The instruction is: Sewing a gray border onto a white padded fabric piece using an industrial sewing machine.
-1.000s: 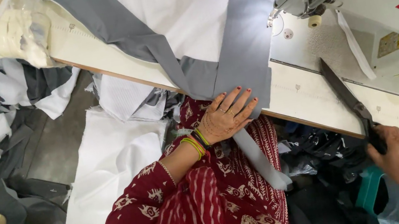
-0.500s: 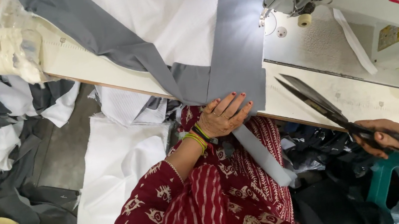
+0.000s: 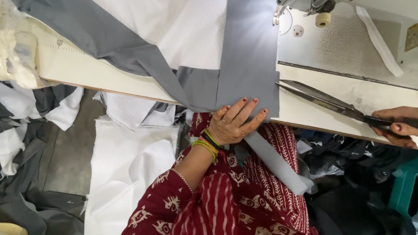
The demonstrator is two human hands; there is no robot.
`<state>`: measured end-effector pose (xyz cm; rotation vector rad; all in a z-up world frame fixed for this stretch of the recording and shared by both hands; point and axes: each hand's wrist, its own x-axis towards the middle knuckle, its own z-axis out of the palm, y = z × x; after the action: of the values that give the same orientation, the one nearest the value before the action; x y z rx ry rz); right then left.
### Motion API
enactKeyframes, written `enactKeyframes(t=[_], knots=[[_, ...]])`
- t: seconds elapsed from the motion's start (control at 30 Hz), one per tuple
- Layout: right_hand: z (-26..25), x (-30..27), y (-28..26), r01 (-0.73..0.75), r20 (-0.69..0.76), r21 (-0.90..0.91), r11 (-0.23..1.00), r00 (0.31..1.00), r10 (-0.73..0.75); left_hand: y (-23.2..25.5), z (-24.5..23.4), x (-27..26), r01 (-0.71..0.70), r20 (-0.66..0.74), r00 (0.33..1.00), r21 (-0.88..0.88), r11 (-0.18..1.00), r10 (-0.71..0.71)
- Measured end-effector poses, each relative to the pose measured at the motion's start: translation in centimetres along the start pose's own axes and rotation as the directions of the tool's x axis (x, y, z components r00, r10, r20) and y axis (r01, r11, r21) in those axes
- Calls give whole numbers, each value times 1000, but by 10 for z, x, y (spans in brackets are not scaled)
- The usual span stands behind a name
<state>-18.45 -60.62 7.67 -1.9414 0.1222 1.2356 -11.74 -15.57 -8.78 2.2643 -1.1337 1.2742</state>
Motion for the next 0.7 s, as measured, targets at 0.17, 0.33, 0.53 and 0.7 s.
enactKeyframes(t=[0.17,0.33,0.53,0.7], knots=[[-15,11,-23,-119,38,-56,991,992,121,-1,0,0,-17,-15,1000,10,1000,17],[-34,31,-37,-134,60,-108,985,988,141,-1,0,-1,-19,-8,1000,8,1000,19],[-71,63,-16,91,62,-418,904,996,-72,-2,1,1,-20,-20,1000,12,1000,21],[-48,57,-69,-266,-131,-464,845,964,231,0,1,0,-10,-22,1000,-12,1000,10]])
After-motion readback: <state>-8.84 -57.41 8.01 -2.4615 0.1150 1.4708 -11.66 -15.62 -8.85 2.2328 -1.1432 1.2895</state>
